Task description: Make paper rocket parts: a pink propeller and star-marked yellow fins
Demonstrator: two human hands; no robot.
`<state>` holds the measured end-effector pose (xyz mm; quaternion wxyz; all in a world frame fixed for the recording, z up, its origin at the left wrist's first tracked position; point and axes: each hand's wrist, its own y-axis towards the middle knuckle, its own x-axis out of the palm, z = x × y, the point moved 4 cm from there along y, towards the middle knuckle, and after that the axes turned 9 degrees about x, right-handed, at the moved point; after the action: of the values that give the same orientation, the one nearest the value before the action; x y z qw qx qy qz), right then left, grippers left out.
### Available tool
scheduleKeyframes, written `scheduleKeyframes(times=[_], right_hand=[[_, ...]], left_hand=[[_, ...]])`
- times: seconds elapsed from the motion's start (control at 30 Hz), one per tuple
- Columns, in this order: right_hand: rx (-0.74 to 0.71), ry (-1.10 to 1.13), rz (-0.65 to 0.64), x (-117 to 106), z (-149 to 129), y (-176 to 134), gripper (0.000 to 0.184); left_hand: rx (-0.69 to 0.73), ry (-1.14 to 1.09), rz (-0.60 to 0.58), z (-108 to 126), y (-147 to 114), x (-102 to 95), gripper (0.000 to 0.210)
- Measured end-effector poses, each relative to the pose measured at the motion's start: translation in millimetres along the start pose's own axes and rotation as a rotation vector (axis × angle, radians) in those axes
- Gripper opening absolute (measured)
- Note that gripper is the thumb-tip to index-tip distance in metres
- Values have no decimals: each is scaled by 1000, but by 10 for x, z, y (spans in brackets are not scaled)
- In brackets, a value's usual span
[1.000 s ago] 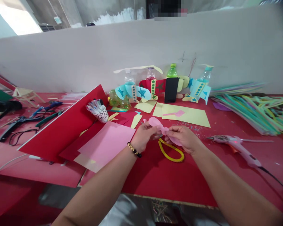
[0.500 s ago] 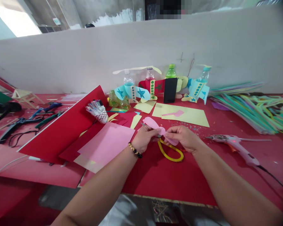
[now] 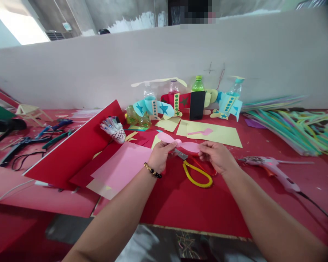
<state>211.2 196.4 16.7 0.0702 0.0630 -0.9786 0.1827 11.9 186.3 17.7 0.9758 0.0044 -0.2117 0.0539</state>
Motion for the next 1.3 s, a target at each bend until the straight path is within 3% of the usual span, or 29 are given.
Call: scheduleKeyframes(times=[0.17, 0.27, 0.5, 0.7, 0.93, 1.3], right_hand=[[-41, 43, 39, -32, -13, 11, 37], [-66, 22, 45, -12, 2, 14, 38], [-23, -89, -226, 214, 66, -79, 30], [-84, -283, -230, 263, 40, -129, 29], [-71, -353, -232, 277, 23, -154, 27], [-25, -310, -273, 258, 34, -160, 28]], left_hand=[[16, 3, 44, 63, -5, -20, 35], [2, 28, 8, 75, -32, 15, 34], [-59, 125, -186, 0, -135, 164, 32], [-77, 187, -268, -106, -167, 203, 31], [-35, 155, -206, -98, -113, 161, 33], [45, 51, -6, 90, 38, -80, 36]])
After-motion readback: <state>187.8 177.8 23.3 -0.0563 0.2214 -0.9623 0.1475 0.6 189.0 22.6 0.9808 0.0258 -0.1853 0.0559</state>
